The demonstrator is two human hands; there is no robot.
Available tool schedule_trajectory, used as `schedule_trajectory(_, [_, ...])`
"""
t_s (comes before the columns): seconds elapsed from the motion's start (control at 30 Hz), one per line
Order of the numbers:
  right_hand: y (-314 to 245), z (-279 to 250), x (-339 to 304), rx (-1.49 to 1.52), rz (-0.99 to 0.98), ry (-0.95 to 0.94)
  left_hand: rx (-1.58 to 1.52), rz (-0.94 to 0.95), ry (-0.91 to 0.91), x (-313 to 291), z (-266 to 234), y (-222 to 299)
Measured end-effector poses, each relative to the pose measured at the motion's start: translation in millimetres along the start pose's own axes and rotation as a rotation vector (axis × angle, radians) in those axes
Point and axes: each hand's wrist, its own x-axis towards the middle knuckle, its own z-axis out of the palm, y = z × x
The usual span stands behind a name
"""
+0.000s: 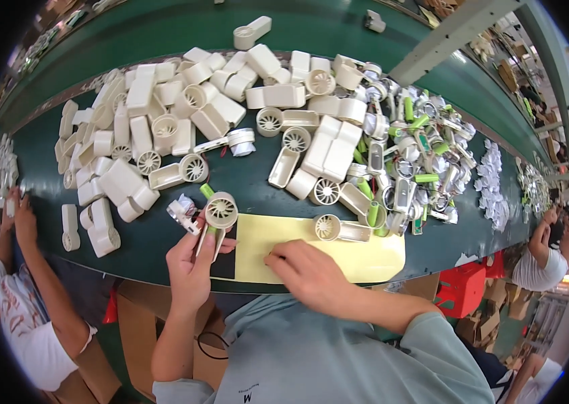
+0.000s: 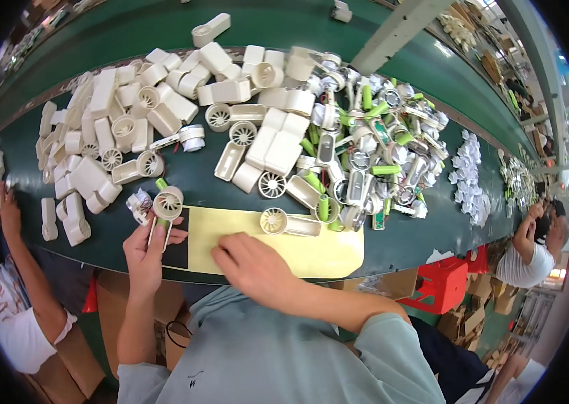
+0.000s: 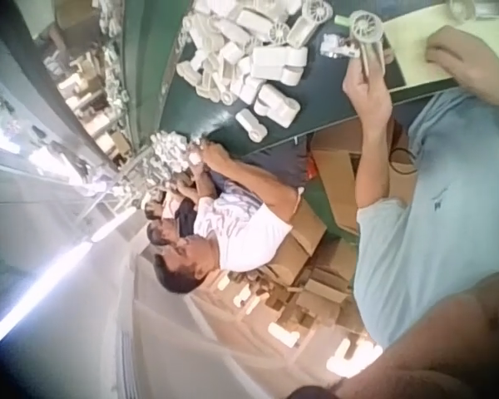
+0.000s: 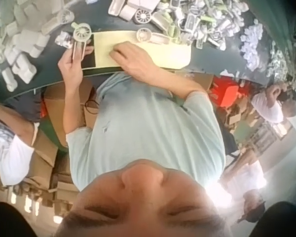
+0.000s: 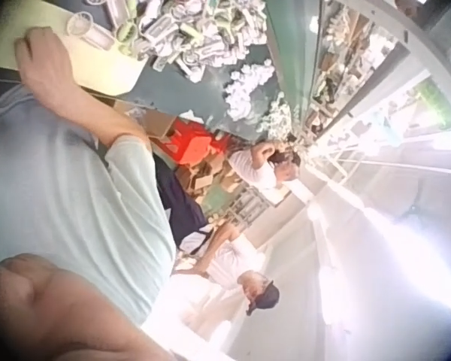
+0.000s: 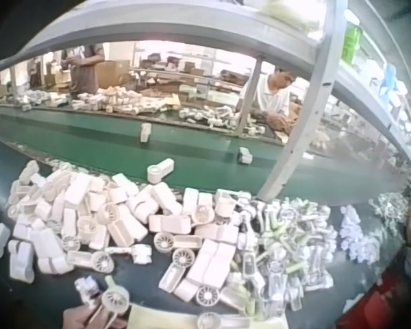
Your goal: The person assembles small plastic components by hand, fitting internal gears into a plastic housing on an assembly base.
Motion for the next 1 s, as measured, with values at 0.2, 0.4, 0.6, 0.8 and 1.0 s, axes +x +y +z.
schedule_trajectory(0.2, [11, -14, -7, -0.119, -0.086, -0.072, -0.008, -0.011, -0.012, 1, 5, -1])
schedule_trajectory(0.4, [18, -15, -9, -0.200, -0.216, -0.099, -0.019, -0.030, -0.026, 4, 1, 1])
schedule_trajectory(0.6, [23, -39, -1, 0.052, -0.278, -0.006, -0.029, -0.089, 0.002, -6, 2, 20])
schedule_trajectory(0.8, [7, -75, 34, 0.293, -0.336, 0.178, -0.060, -0.177, -0.331, -13, 14, 58])
schedule_trajectory(1.0, [1, -75, 60, 0.132, -0.451, 0.010, -0.172, -0.249, -0.495, -13, 9, 65])
